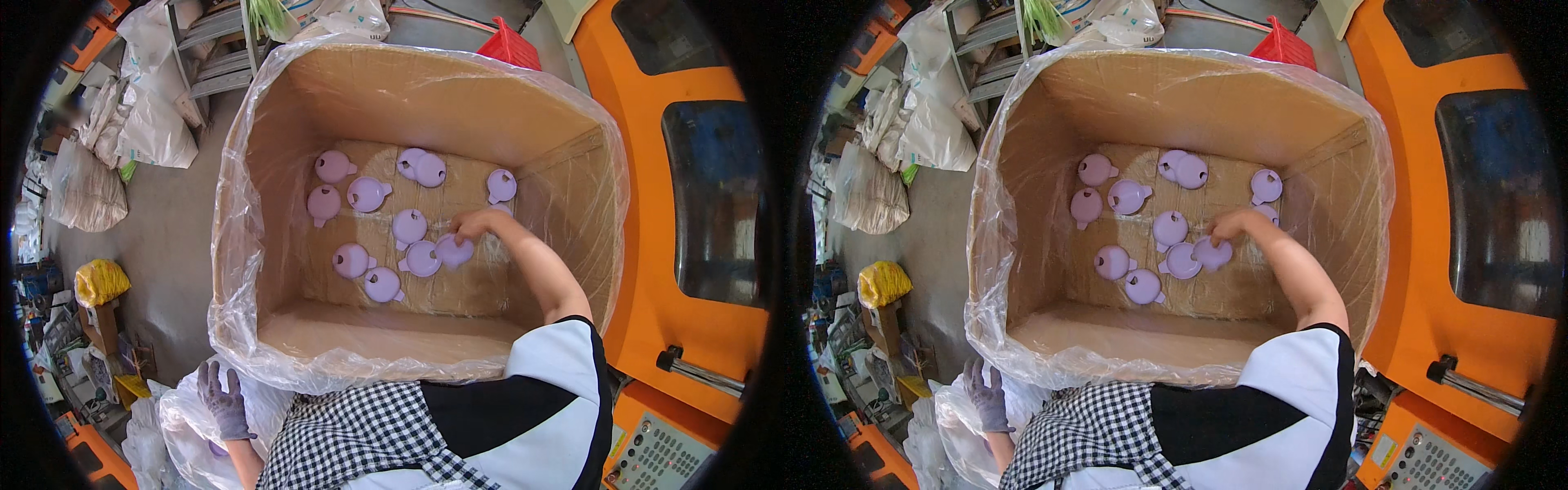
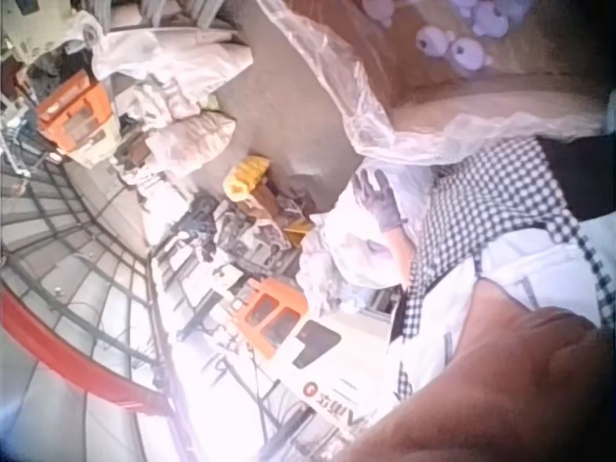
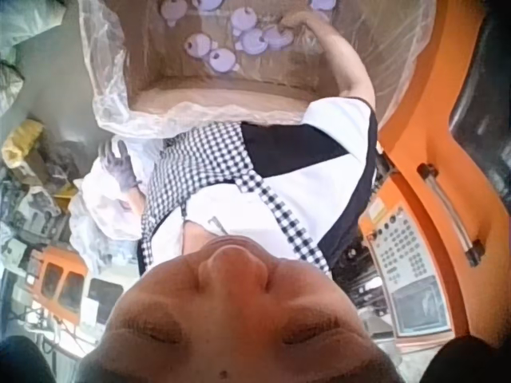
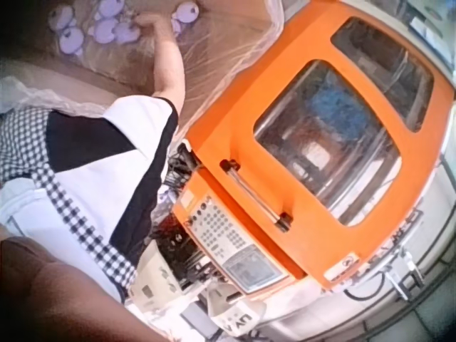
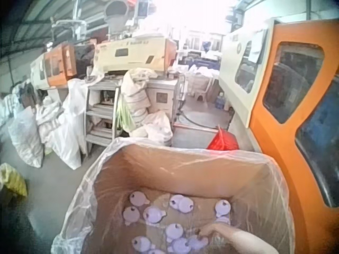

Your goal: The person repeatedly picks up two light purple plastic halves from a cardboard bin, snaps them together, and places the assembled units into a white plastic bag. The process is repeated multiple times throughout the clip.

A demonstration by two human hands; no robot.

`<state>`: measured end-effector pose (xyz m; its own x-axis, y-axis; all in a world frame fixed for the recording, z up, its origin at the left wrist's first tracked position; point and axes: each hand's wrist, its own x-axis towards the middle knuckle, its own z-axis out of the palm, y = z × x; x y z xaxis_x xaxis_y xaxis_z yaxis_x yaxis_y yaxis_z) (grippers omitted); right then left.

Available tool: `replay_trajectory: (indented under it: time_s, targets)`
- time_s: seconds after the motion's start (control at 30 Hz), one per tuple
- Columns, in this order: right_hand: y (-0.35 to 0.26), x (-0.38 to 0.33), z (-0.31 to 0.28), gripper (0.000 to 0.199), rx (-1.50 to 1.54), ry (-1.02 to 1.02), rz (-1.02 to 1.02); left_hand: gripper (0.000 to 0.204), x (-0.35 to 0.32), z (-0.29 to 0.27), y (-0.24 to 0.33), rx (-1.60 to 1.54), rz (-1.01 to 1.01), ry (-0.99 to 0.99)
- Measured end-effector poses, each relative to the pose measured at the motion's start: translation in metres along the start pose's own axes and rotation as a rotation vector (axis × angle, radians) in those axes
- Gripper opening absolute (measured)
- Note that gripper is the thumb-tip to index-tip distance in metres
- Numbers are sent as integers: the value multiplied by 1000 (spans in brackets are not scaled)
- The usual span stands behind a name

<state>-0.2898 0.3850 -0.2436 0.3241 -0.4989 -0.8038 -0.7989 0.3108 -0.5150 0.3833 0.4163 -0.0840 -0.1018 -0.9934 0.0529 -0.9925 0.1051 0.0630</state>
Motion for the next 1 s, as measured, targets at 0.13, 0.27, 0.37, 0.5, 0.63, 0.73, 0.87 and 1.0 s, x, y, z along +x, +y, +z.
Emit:
replay_trajectory:
  time_s: [0.13,0.27,0.37,0.5,0.63,0.73,0.87,1.0]
  targets:
    - [-20,24,29,37,336,-12,-72,41,-1,10,-5,-4,90,57]
    - [-32,48,63,54,-218,337,-46,42,4,13,2,-42,107,19]
    - [-56,49,79,73,-196,582,117,42,2,7,10,-57,95,12]
    - [-47,71,101,79,13,612,237,42,0,9,10,-33,111,10]
    - [-41,89,97,76,120,648,-17,40,-8,10,7,-9,85,10]
    - [-71,105,42,69,280,560,-19,41,-13,9,4,-1,88,2]
    - [-82,147,-11,64,349,923,-91,49,-5,11,5,-31,137,-36]
    - [-123,153,-20,69,239,1052,72,49,-2,11,8,-55,128,-53]
